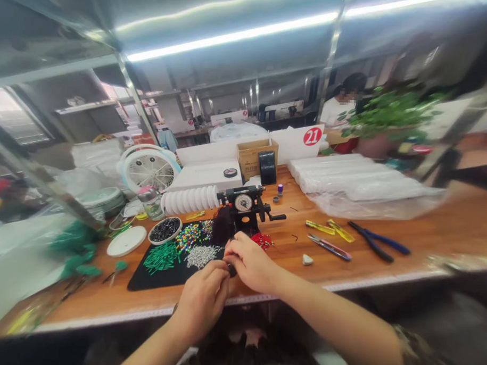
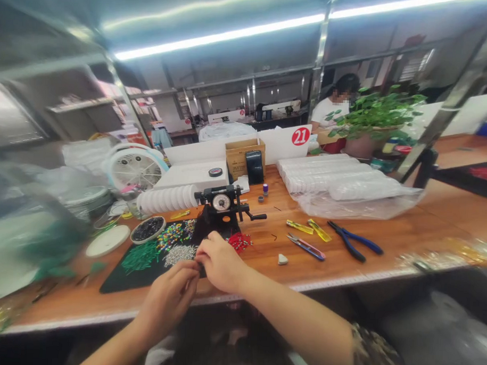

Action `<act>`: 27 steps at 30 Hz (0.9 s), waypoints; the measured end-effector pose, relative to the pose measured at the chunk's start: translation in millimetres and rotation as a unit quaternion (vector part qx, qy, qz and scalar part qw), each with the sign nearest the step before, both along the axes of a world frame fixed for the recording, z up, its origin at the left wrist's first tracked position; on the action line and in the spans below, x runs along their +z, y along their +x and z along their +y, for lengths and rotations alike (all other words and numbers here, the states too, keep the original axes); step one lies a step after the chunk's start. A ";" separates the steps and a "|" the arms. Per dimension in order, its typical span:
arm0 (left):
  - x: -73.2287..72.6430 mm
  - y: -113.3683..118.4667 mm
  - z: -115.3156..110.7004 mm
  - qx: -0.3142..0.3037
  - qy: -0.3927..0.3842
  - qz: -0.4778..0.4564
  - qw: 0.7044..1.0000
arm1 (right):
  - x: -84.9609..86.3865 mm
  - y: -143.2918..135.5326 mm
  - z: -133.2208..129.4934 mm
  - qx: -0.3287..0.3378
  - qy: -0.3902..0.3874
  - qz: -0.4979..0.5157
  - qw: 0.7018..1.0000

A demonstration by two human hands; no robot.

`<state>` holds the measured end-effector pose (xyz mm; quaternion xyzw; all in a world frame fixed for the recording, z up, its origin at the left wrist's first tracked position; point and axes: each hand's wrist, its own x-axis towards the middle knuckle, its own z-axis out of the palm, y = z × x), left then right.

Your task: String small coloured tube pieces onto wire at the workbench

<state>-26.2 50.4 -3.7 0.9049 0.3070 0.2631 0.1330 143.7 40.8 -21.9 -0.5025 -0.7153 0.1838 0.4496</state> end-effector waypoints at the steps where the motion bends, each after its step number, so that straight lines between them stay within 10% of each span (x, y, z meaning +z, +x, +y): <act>1: 2.9 2.6 -1.5 0.039 -0.091 -0.037 0.994 | -2.5 -0.8 -5.8 -0.035 0.028 0.012 0.999; 5: 6.8 10.3 -5.9 0.151 -0.415 -0.206 0.873 | -13.5 -12.1 -30.9 -0.097 0.003 0.036 0.995; 8: 3.7 10.5 -5.2 0.149 -0.497 -0.280 0.808 | -21.6 -23.3 -43.4 -0.084 -0.032 0.020 0.996; 13: 9.2 3.0 -2.5 0.115 -0.351 -0.155 0.916 | -20.5 -21.9 -42.0 -0.060 0.148 -0.100 0.982; 16: 10.0 -2.8 -3.7 0.048 -0.154 -0.044 0.986 | -8.6 -13.8 -26.2 -0.007 0.101 -0.097 0.990; 22: -8.6 -11.0 -0.3 -0.028 0.198 0.066 0.978 | 8.2 -5.5 5.6 0.021 -0.037 -0.018 0.999; 27: -3.3 -2.9 -0.3 0.001 0.006 -0.019 1.000 | 0.0 -2.8 -2.5 -0.021 -0.002 0.009 1.000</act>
